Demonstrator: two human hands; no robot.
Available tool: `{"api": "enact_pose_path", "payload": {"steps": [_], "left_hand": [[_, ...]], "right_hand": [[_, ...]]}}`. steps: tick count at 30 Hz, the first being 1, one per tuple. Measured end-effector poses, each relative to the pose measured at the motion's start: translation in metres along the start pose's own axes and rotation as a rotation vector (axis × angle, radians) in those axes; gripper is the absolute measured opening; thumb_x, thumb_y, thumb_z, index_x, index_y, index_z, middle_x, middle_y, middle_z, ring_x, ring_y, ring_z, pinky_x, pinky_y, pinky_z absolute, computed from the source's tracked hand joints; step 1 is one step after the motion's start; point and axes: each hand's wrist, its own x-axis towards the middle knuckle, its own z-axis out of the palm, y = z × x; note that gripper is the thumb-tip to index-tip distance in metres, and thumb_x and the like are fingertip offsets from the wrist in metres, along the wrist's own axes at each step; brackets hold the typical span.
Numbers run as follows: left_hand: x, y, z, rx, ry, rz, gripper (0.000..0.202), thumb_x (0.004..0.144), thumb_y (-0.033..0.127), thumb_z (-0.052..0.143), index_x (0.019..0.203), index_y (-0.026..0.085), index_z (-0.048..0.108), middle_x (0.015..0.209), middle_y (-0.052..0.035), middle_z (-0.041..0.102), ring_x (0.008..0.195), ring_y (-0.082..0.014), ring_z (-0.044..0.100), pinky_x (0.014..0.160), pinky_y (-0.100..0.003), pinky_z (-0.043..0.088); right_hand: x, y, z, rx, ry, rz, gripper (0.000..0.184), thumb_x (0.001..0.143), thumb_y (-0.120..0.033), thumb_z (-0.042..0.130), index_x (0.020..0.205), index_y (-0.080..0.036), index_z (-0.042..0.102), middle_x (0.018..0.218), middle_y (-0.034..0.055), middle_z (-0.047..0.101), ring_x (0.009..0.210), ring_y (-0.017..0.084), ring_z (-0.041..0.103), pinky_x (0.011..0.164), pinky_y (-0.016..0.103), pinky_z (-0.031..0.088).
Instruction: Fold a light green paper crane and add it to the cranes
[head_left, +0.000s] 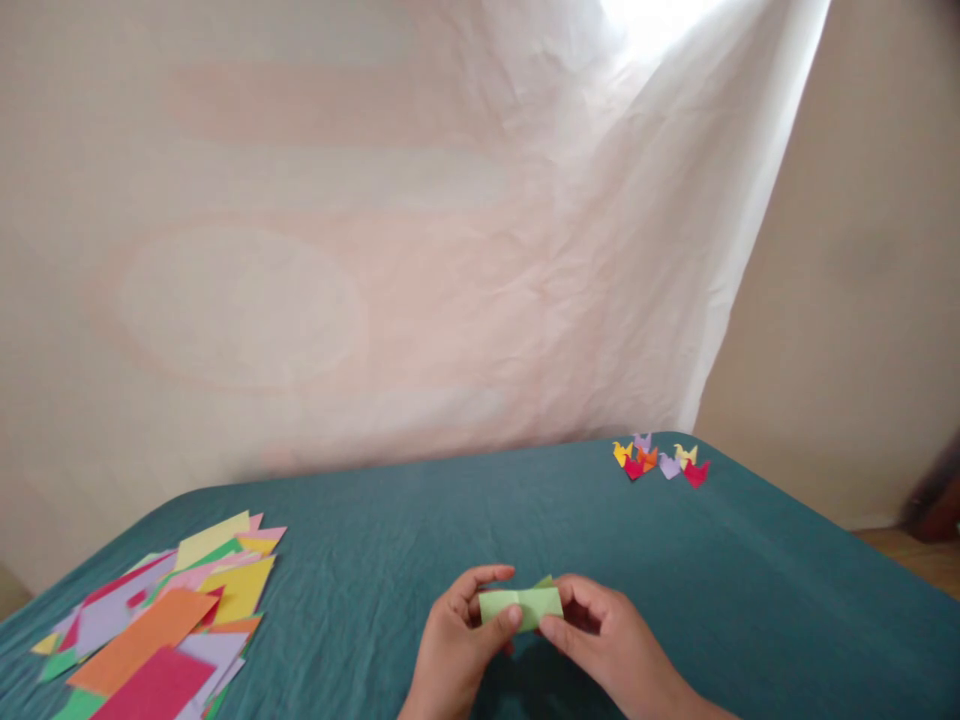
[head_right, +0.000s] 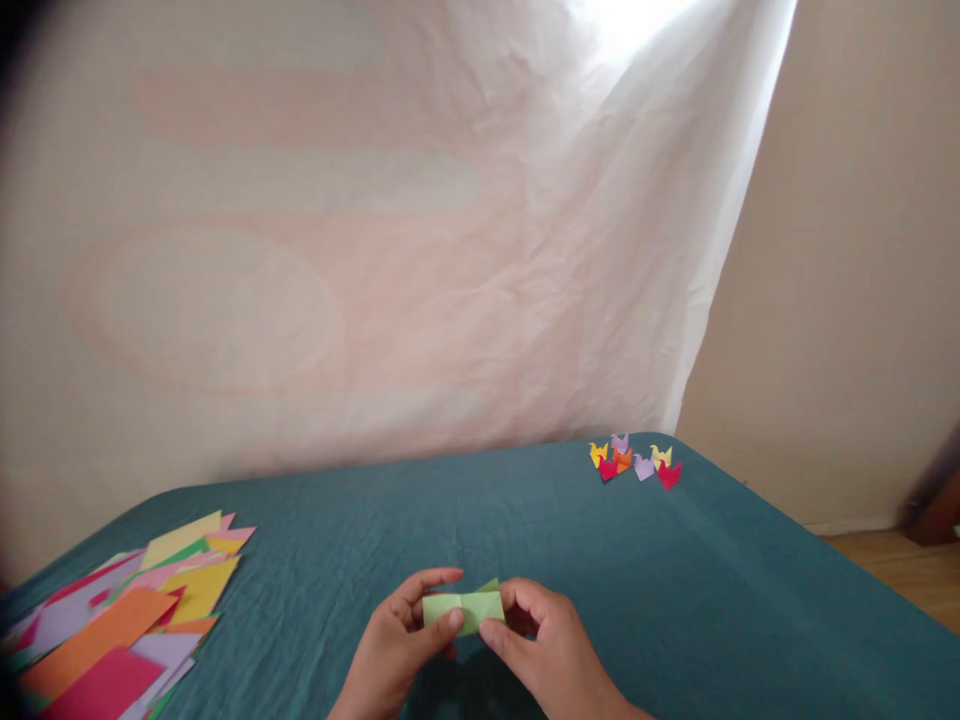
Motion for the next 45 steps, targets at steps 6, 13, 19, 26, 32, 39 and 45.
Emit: {"api": "enact_pose_path", "payload": {"steps": [6,13,19,26,32,39,45], "left_hand": [[-0.008,0.008,0.011,0.084,0.050,0.033,0.043,0.070,0.030,0.072,0.108,0.014,0.059,0.069,0.0006,0.060,0.057,-0.0101,0.051,0.051,-0.019,0.040],[-0.008,0.007,0.013,0.042,-0.014,-0.030,0.050,0.065,0.035,0.077,0.107,0.013,0.061,0.070,-0.0031,0.066,0.060,-0.0150,0.060,0.052,-0.022,0.045],[-0.006,0.000,0.009,0.028,-0.061,-0.042,0.033,0.068,0.043,0.074,0.074,0.011,0.066,0.062,-0.0069,0.069,0.055,-0.0151,0.062,0.052,-0.022,0.046],[-0.007,0.001,0.010,0.054,-0.027,-0.015,0.029,0.070,0.041,0.074,0.070,0.012,0.065,0.061,-0.0056,0.070,0.054,-0.0138,0.061,0.052,-0.021,0.046],[-0.006,-0.003,0.009,0.070,-0.033,-0.002,0.029,0.071,0.040,0.073,0.071,0.013,0.064,0.062,-0.0055,0.070,0.052,-0.0130,0.060,0.051,-0.021,0.045],[-0.008,-0.001,0.010,0.046,-0.029,-0.002,0.029,0.071,0.039,0.073,0.070,0.012,0.063,0.060,-0.0059,0.070,0.051,-0.0130,0.060,0.051,-0.021,0.046],[-0.006,0.001,0.011,-0.020,-0.035,-0.030,0.033,0.067,0.041,0.076,0.070,0.012,0.063,0.059,-0.0064,0.069,0.052,-0.0142,0.061,0.050,-0.022,0.047]], "right_hand": [[0.002,0.000,0.000,0.156,-0.029,0.130,0.043,0.077,-0.050,0.064,0.105,-0.021,0.050,0.091,0.0037,0.059,0.065,0.013,0.054,0.049,0.020,0.040],[0.000,-0.002,-0.003,-0.081,0.013,0.076,0.035,0.081,-0.049,0.060,0.070,-0.015,0.060,0.057,-0.0034,0.047,0.054,0.010,0.041,0.051,0.021,0.031],[-0.001,-0.002,-0.002,-0.050,0.007,0.084,0.037,0.080,-0.051,0.060,0.070,-0.016,0.060,0.057,-0.0027,0.050,0.053,0.011,0.043,0.050,0.021,0.032],[-0.002,-0.005,-0.001,0.011,-0.021,0.100,0.038,0.081,-0.053,0.058,0.073,-0.016,0.060,0.060,-0.0012,0.054,0.052,0.011,0.047,0.049,0.020,0.036],[-0.003,-0.002,-0.001,-0.021,0.006,0.117,0.037,0.082,-0.051,0.057,0.072,-0.016,0.061,0.059,-0.0013,0.055,0.051,0.011,0.048,0.049,0.020,0.036],[-0.003,-0.003,-0.002,-0.028,0.007,0.116,0.035,0.082,-0.050,0.058,0.070,-0.016,0.059,0.055,-0.0024,0.052,0.050,0.010,0.046,0.048,0.020,0.034],[-0.003,-0.006,-0.002,-0.029,0.024,0.130,0.035,0.082,-0.049,0.058,0.069,-0.016,0.058,0.055,-0.0026,0.051,0.051,0.011,0.046,0.049,0.021,0.034]]}}
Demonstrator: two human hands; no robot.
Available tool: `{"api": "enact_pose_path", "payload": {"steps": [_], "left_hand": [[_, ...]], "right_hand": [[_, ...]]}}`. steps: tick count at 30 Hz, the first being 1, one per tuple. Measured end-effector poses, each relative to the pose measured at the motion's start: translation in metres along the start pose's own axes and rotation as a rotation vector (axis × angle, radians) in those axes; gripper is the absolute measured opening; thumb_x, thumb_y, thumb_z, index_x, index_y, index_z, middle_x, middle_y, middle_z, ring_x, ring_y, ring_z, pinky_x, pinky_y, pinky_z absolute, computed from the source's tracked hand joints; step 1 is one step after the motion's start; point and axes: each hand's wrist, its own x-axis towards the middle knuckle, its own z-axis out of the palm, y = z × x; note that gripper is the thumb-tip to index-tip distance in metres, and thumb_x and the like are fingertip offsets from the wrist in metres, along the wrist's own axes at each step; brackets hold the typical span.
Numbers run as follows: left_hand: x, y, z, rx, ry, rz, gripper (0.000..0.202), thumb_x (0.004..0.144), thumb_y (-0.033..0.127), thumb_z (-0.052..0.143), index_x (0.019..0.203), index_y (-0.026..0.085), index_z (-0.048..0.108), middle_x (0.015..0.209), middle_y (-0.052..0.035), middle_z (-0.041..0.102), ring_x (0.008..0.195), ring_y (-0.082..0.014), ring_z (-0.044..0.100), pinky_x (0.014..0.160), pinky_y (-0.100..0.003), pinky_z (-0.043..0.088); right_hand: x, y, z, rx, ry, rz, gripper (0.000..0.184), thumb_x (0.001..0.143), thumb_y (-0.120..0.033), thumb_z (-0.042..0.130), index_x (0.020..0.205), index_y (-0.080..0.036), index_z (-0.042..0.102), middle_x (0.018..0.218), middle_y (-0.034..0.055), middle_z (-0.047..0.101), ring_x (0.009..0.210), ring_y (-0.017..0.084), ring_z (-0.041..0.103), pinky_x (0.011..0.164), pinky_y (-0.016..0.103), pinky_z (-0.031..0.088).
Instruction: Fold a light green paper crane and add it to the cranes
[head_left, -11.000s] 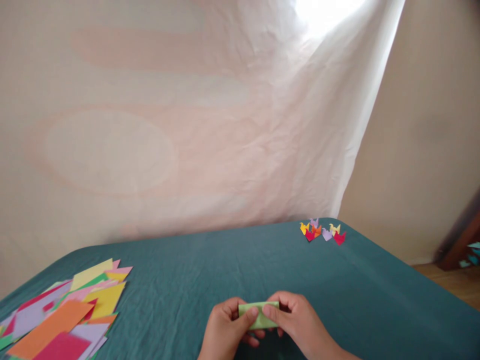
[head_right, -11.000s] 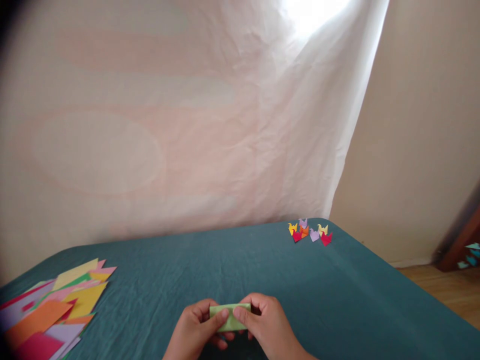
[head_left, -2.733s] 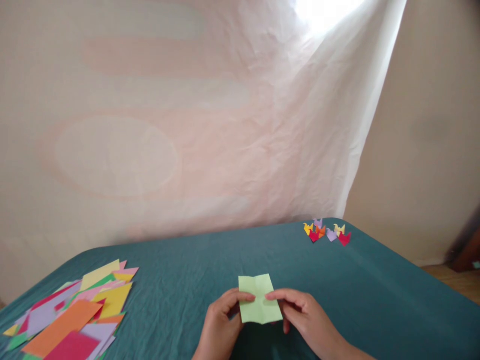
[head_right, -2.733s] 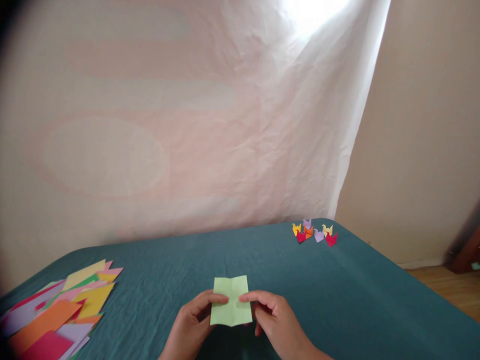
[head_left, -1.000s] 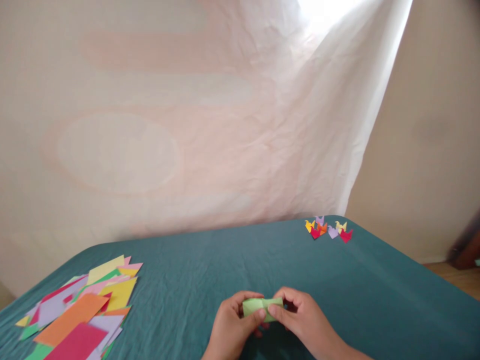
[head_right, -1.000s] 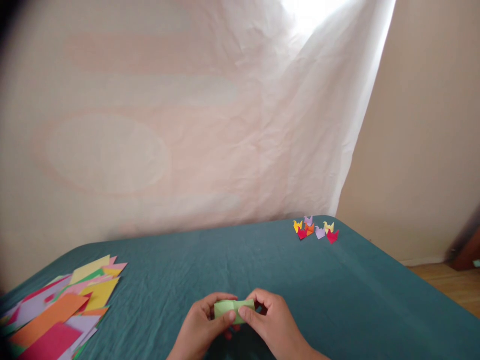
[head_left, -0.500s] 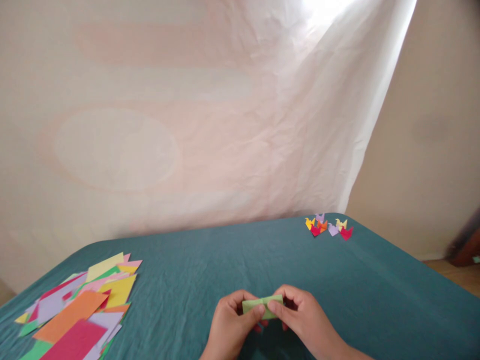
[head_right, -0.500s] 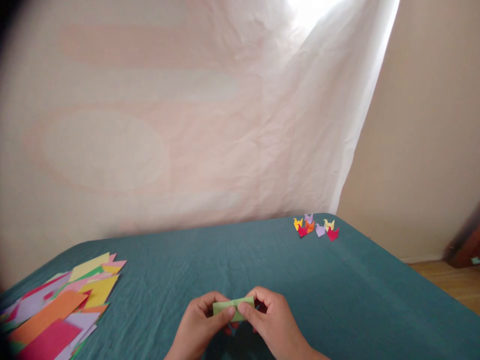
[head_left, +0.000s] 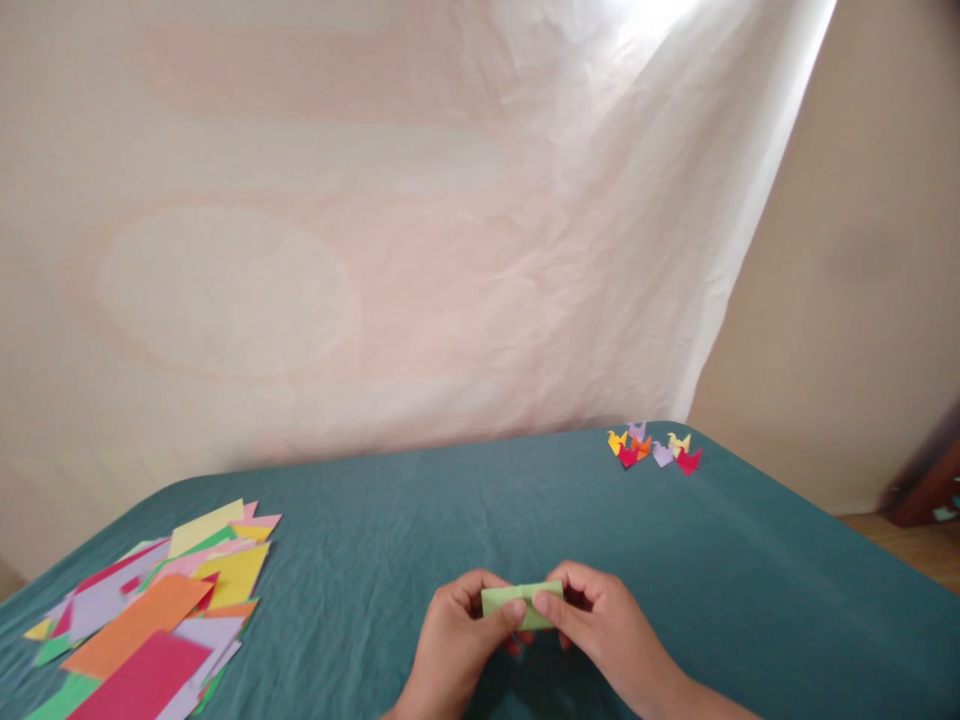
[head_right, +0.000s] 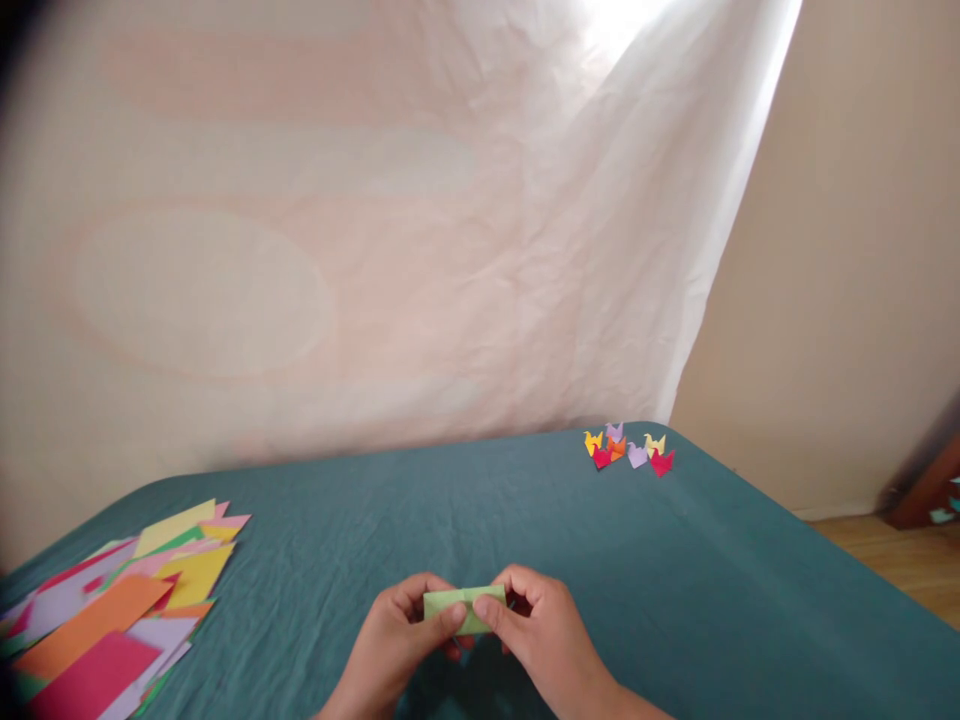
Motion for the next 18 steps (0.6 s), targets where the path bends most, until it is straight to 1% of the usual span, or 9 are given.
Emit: {"api": "enact_pose_path", "payload": {"steps": [4,7,10,18], "left_hand": [[-0.0003,0.0021,-0.0006,-0.052,0.000,-0.004,0.033,0.072,0.043,0.072,0.072,0.011,0.063,0.064,-0.0078,0.070,0.056,-0.0155,0.063,0.053,-0.023,0.049],[-0.0012,0.0037,-0.0005,-0.053,0.010,0.014,0.032,0.074,0.041,0.071,0.074,0.010,0.063,0.065,-0.0077,0.069,0.056,-0.0150,0.063,0.054,-0.024,0.050],[-0.0020,0.0046,0.0006,-0.040,0.031,0.024,0.031,0.074,0.040,0.071,0.074,0.010,0.063,0.064,-0.0073,0.069,0.055,-0.0146,0.062,0.053,-0.024,0.050],[-0.0027,0.0049,0.0010,-0.037,0.052,0.019,0.033,0.073,0.041,0.072,0.067,0.011,0.059,0.058,-0.0071,0.068,0.052,-0.0150,0.062,0.051,-0.024,0.050]], "right_hand": [[-0.0010,-0.0018,-0.0009,0.022,0.014,-0.001,0.038,0.081,-0.052,0.059,0.067,-0.017,0.055,0.055,-0.0032,0.049,0.052,0.011,0.046,0.050,0.021,0.034],[-0.0020,-0.0015,-0.0013,0.037,0.011,-0.005,0.038,0.082,-0.052,0.058,0.068,-0.017,0.055,0.057,-0.0031,0.049,0.053,0.011,0.048,0.051,0.021,0.034],[-0.0027,-0.0015,-0.0013,0.032,0.014,-0.003,0.038,0.083,-0.052,0.057,0.069,-0.017,0.055,0.057,-0.0030,0.050,0.053,0.011,0.048,0.051,0.021,0.034],[-0.0027,-0.0063,-0.0011,0.021,0.018,0.015,0.039,0.083,-0.053,0.056,0.068,-0.016,0.055,0.056,-0.0029,0.050,0.053,0.011,0.048,0.051,0.021,0.034]]}}
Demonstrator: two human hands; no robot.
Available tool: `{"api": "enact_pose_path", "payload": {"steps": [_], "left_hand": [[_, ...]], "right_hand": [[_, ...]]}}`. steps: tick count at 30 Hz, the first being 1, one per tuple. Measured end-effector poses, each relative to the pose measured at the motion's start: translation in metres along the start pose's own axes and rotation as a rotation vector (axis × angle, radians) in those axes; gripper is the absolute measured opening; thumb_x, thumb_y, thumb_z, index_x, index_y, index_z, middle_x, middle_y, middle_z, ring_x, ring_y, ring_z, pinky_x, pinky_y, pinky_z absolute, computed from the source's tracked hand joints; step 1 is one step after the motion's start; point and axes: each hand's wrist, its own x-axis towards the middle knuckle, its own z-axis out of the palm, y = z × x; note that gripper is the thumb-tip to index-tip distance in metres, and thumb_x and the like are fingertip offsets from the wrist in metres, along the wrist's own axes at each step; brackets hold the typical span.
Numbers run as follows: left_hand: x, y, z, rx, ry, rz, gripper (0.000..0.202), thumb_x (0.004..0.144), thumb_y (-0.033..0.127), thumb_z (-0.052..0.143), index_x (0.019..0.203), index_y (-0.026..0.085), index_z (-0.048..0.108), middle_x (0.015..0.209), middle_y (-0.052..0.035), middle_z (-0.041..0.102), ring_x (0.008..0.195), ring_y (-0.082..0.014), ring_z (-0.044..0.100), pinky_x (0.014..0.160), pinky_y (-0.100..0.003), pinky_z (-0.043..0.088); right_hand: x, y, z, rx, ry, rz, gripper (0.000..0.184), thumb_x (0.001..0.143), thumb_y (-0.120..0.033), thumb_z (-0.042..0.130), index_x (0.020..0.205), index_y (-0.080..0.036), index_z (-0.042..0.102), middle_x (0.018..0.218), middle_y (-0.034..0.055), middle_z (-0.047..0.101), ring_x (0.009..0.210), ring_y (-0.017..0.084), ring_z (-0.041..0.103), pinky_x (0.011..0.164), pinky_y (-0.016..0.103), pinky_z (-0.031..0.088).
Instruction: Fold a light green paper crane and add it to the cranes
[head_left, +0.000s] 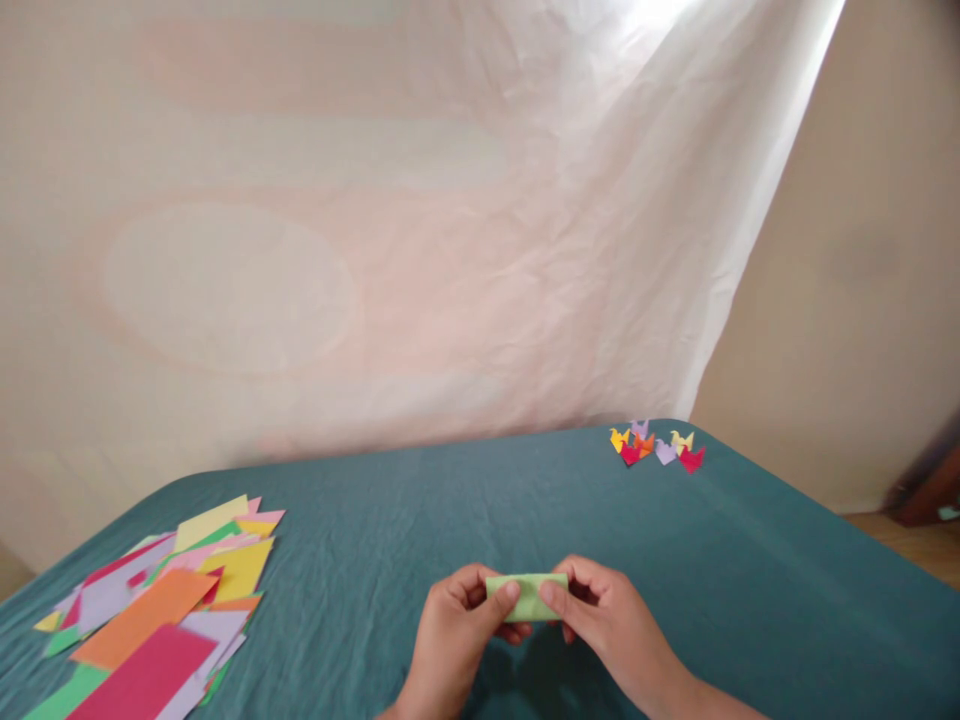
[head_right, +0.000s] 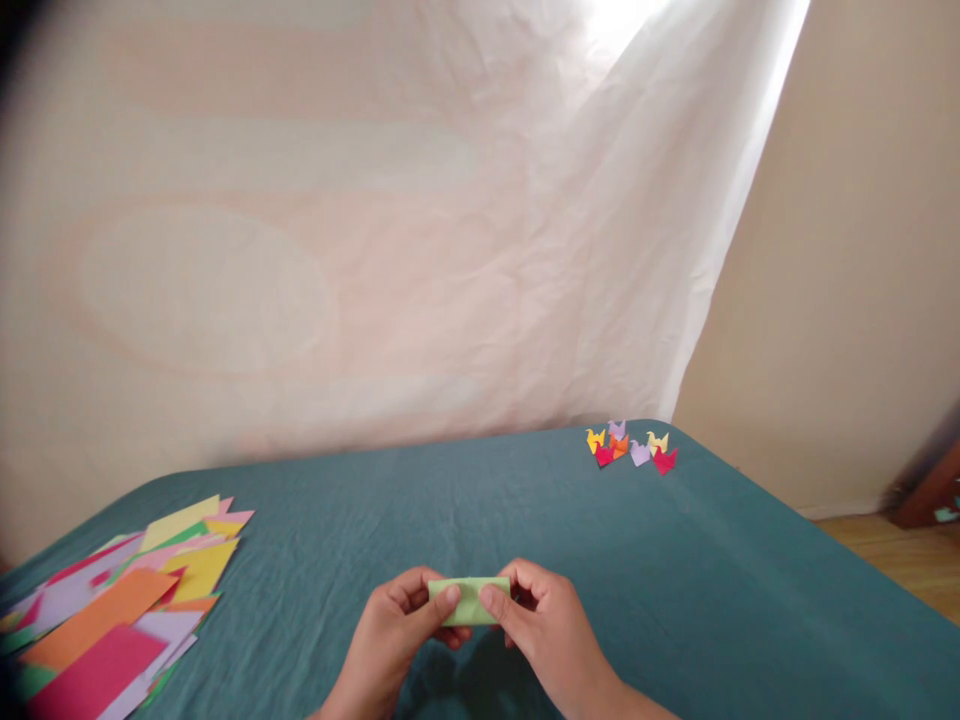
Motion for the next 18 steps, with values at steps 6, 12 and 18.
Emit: {"api": "enact_pose_path", "payload": {"steps": [6,12,18], "left_hand": [[0.0004,0.0002,-0.0005,0.002,0.004,-0.011,0.032,0.073,0.040,0.072,0.067,0.012,0.058,0.058,-0.0076,0.068,0.052,-0.0156,0.062,0.052,-0.025,0.051],[0.0006,0.0004,-0.0004,0.000,0.008,-0.021,0.034,0.071,0.041,0.073,0.066,0.012,0.058,0.059,-0.0076,0.068,0.052,-0.0161,0.063,0.053,-0.026,0.051],[0.0007,0.0013,0.0006,-0.004,0.017,-0.030,0.036,0.069,0.044,0.074,0.066,0.012,0.059,0.059,-0.0066,0.068,0.052,-0.0161,0.063,0.052,-0.025,0.052]], "right_hand": [[-0.0013,-0.0013,0.0002,0.000,-0.002,0.003,0.039,0.083,-0.052,0.056,0.069,-0.016,0.056,0.057,-0.0026,0.050,0.053,0.011,0.049,0.051,0.021,0.035],[-0.0008,-0.0013,0.0002,0.003,0.001,-0.002,0.039,0.083,-0.052,0.056,0.069,-0.016,0.056,0.057,-0.0026,0.051,0.053,0.011,0.049,0.052,0.021,0.035],[0.0001,0.0020,-0.0005,0.009,-0.002,-0.012,0.038,0.083,-0.052,0.056,0.069,-0.016,0.056,0.055,-0.0032,0.050,0.052,0.011,0.048,0.051,0.021,0.034]]}}
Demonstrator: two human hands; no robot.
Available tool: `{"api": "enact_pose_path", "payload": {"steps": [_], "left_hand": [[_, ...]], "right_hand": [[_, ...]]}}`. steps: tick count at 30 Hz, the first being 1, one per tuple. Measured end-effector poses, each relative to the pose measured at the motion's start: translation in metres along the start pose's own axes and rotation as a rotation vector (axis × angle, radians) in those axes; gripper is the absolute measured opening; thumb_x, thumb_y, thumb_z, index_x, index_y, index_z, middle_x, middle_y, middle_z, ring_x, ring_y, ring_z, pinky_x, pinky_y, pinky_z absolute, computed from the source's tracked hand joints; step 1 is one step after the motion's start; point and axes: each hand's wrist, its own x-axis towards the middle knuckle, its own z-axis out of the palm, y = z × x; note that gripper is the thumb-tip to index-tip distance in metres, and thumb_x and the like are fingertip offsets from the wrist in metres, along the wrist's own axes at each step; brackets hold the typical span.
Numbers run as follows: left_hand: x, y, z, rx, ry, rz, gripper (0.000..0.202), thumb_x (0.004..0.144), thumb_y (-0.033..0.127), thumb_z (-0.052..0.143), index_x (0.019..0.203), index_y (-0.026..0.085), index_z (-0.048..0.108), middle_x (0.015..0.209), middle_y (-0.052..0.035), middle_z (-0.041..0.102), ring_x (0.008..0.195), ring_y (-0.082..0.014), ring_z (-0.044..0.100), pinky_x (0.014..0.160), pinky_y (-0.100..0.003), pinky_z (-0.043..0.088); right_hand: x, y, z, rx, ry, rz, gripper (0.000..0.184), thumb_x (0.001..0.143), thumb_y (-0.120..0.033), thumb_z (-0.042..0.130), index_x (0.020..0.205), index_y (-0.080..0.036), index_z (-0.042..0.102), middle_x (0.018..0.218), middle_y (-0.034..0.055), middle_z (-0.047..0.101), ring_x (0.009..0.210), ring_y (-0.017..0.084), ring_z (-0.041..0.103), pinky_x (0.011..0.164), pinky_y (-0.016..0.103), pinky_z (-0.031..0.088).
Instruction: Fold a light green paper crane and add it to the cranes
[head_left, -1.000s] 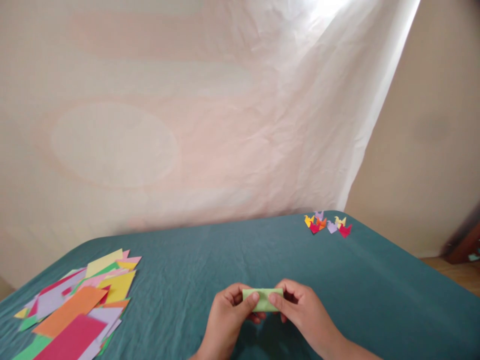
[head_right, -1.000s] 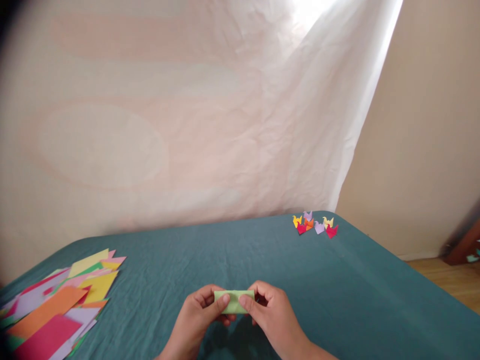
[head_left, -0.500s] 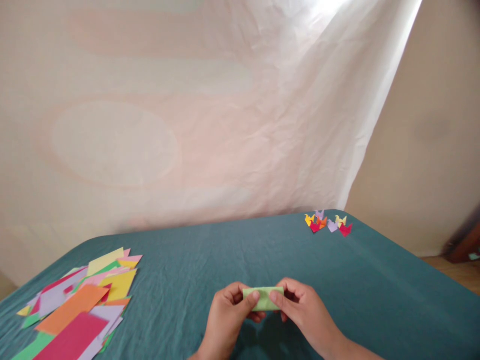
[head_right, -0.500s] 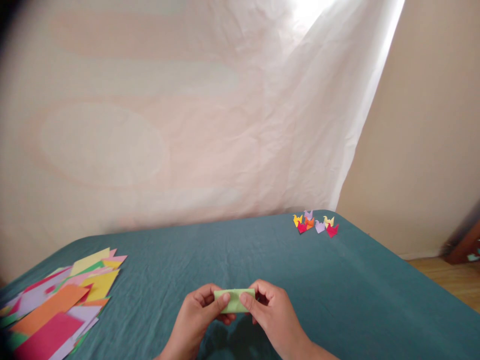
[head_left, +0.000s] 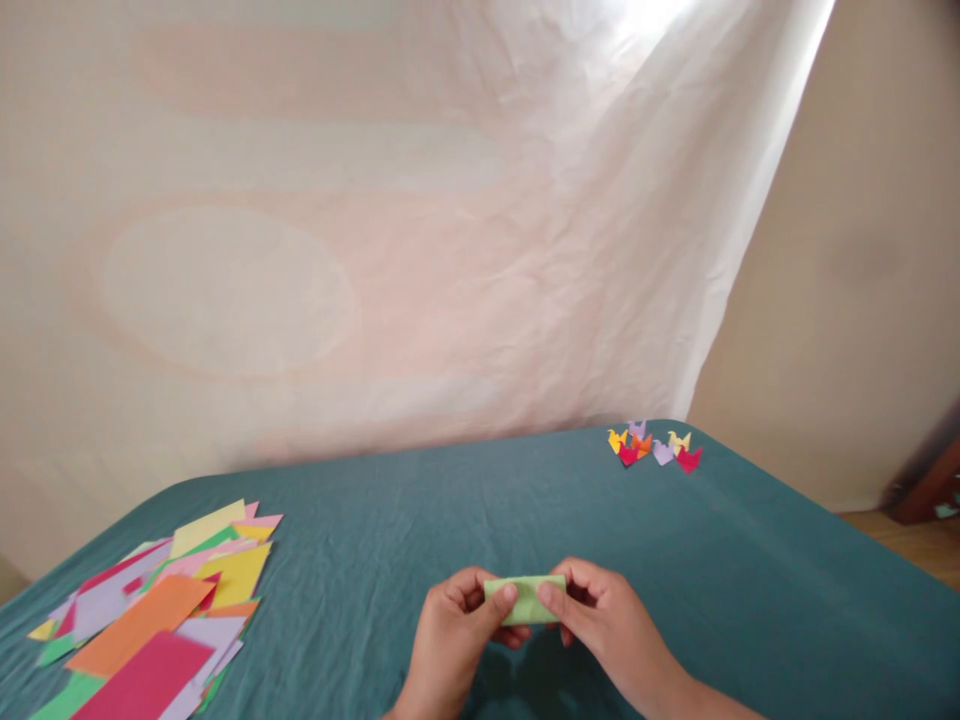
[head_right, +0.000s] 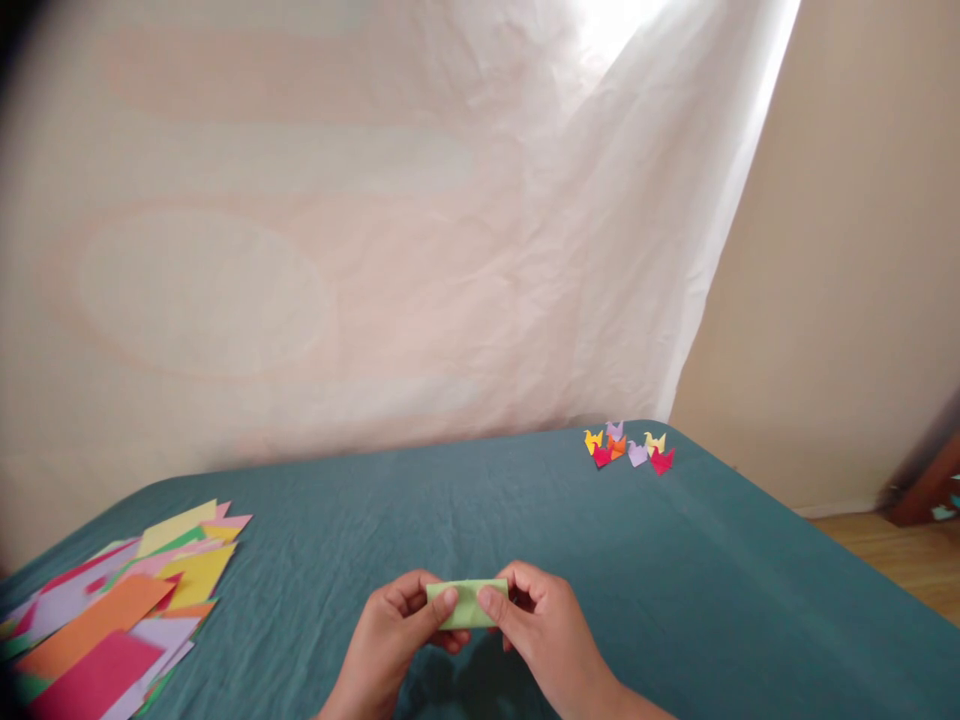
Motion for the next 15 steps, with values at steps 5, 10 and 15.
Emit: {"api": "enact_pose_path", "payload": {"steps": [5,10,15], "left_hand": [[-0.0012,0.0026,0.0011,0.015,0.016,-0.030,0.042,0.064,0.051,0.075,0.065,0.012,0.060,0.059,-0.0071,0.068,0.052,-0.0167,0.064,0.052,-0.025,0.052],[-0.0015,0.0046,0.0022,0.027,0.021,-0.045,0.046,0.062,0.055,0.074,0.063,0.012,0.060,0.059,-0.0075,0.068,0.052,-0.0172,0.065,0.052,-0.025,0.052],[-0.0021,0.0047,0.0027,0.018,0.029,-0.041,0.043,0.063,0.053,0.075,0.063,0.013,0.060,0.058,-0.0067,0.068,0.051,-0.0169,0.064,0.052,-0.025,0.052]], "right_hand": [[-0.0002,-0.0005,0.0002,0.018,-0.002,0.006,0.038,0.083,-0.052,0.056,0.070,-0.016,0.056,0.057,-0.0029,0.051,0.053,0.011,0.049,0.052,0.021,0.035],[-0.0006,0.0000,0.0010,0.032,0.000,0.010,0.039,0.083,-0.052,0.056,0.069,-0.016,0.056,0.058,-0.0029,0.051,0.053,0.011,0.049,0.052,0.021,0.035],[0.0005,0.0002,0.0004,0.022,-0.004,0.006,0.039,0.083,-0.053,0.056,0.069,-0.016,0.055,0.057,-0.0030,0.050,0.052,0.011,0.048,0.051,0.021,0.034]]}}
